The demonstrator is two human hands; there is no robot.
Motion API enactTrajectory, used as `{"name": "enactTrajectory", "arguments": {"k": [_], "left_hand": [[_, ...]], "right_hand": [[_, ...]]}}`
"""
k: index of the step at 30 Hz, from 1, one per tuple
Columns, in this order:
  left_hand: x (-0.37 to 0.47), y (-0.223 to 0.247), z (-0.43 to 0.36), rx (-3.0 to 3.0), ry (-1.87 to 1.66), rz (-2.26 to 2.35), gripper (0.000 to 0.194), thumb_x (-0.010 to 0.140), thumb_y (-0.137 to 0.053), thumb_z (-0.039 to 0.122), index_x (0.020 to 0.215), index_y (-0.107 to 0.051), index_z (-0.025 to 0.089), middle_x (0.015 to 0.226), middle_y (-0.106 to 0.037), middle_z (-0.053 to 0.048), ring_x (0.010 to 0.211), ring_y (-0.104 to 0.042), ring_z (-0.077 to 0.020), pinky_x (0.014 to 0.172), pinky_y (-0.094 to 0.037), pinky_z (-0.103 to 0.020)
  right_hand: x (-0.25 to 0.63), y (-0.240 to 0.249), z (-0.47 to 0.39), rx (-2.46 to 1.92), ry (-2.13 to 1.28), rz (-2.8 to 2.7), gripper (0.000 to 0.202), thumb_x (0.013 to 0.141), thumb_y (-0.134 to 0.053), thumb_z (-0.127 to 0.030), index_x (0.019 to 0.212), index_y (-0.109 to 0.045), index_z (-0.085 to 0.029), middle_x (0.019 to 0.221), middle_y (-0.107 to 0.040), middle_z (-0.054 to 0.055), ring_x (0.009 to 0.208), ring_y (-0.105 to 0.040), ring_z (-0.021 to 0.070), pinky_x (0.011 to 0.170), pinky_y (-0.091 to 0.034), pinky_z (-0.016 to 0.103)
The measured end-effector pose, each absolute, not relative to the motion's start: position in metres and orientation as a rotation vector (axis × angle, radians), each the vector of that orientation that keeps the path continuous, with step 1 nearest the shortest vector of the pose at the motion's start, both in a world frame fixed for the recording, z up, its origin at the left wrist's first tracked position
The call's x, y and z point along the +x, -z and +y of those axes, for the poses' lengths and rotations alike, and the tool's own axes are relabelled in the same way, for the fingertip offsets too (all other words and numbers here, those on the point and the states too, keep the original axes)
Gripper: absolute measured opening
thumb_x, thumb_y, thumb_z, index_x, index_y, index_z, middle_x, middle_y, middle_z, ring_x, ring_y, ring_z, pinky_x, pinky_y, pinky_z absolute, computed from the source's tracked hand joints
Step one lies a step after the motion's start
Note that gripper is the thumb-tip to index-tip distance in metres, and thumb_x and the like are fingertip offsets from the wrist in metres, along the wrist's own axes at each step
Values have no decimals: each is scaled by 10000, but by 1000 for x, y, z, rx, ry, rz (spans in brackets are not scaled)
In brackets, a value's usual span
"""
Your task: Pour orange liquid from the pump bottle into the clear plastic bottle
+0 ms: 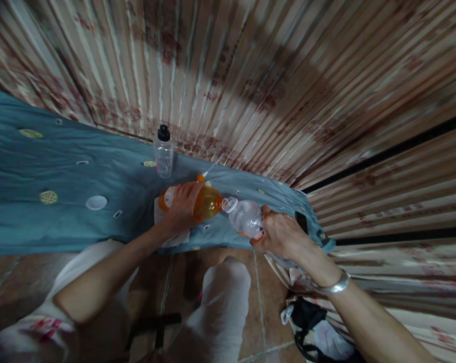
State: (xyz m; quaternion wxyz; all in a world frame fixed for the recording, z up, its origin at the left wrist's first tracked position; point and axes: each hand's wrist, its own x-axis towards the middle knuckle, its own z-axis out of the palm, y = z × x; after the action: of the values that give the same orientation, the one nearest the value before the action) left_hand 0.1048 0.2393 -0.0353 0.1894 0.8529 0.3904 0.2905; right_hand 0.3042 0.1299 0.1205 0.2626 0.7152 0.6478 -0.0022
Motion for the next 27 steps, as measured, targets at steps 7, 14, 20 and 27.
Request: {"name": "enactTrajectory", "arguments": {"k": [7,14,20,27], "left_hand": [[105,34,238,2404,-838,1105,898,662,-678,178,1440,-230,145,1391,-441,-152,1315,-394,-339,1136,-267,-537],[106,42,240,2413,-856,1097,913,663,-673,192,1452,-214,156,1403,-428,-160,1322,-382,-335,1140,-257,-542],[106,40,239,2418,-832,1101,918,661,-669,197,1449,-200,156,1402,-431,-164,1330,-376,-339,1133,-260,-541],[106,40,239,2436,-827,1111,909,668,-668,201,1445,-198,160,1399,-435,-152,1323,-385,-326,1139,-258,-522]], "right_hand": [[308,-118,130,1928,5,1746,495,697,-640,-458,1032,-534,-110,747,-716,126,726,-713,285,548,-395,280],[309,-117,129,1912,6,1766,485,704,-645,-471,1018,-535,-119,765,-722,131,728,-713,280,562,-407,277],[310,-116,127,1923,-31,1787,478,713,-645,-481,1007,-547,-117,742,-721,136,698,-714,284,544,-401,283],[313,-113,128,1925,-22,1774,493,707,-642,-491,1010,-544,-114,725,-716,136,702,-711,294,547,-404,287]]}}
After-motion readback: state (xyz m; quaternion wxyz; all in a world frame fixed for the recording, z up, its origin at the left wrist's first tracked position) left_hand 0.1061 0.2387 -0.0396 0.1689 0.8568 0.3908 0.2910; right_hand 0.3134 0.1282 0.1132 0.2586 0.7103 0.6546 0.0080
